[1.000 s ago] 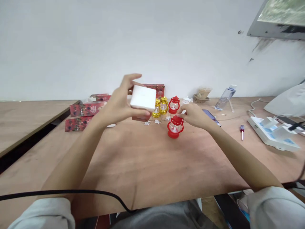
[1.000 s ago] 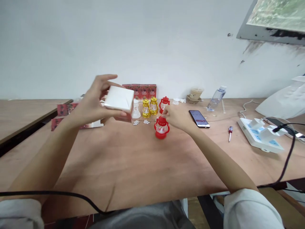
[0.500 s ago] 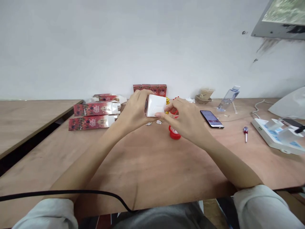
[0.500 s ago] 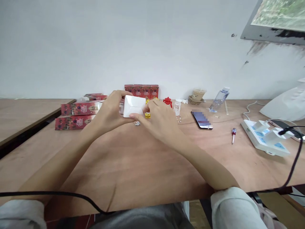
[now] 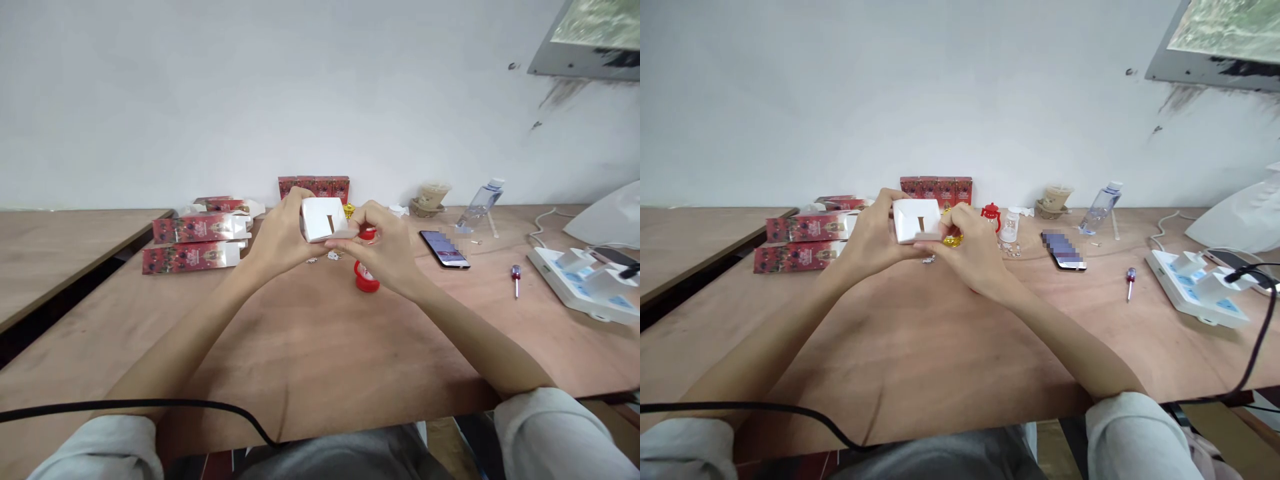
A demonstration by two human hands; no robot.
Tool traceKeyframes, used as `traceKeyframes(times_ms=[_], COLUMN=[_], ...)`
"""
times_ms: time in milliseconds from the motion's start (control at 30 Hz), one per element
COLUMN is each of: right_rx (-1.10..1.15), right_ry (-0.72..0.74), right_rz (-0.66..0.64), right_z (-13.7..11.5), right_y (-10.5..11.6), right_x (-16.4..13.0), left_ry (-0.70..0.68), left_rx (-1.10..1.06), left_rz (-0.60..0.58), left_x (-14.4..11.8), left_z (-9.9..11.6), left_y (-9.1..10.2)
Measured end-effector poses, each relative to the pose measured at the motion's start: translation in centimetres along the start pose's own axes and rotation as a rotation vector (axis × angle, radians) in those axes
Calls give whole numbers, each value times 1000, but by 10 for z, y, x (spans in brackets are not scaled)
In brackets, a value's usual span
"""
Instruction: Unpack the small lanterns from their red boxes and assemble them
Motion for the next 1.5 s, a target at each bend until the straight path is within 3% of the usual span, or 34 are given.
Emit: traceKeyframes(times_ms=[100,200,300,600,733,1033,1267,1500], right_rx=[16,39,10,-425,-481,-487,-507,-310], right_ry=[124,155,188,372,343,294,270,255], right_rz=[-33,-124,-112,-105,-147,-487,-486,-490], right_z=[2,4,4,3,0,-14,-13,-7], right_y=[0,4,8,14,16,22,17,33], right_x=[2,4,4,4,2,-4,-7,1], left_ry=[40,-22,-78,-150,-218,-285,-283,-202], left_rx=[-39,-2,49,66,179,481,405,279], left_rz=[-12,-18,-53,-63,-84,-160,-250,-333], left_x=[2,2,1,2,2,-1,-1,2], left_z=[-1,1,2,-4,-6,-4,-2,7], left_y=[3,5,3,-1,-1,-6,-3,10])
Point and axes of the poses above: each hand's wrist, its own x-axis towards the middle knuckle, its own y-axis out of the back of the hand, z = x × y, the point moved 1 cm from there along x, towards the middle knuckle, and after that the axes turned 12 degrees about -x, right-handed, at the moved point
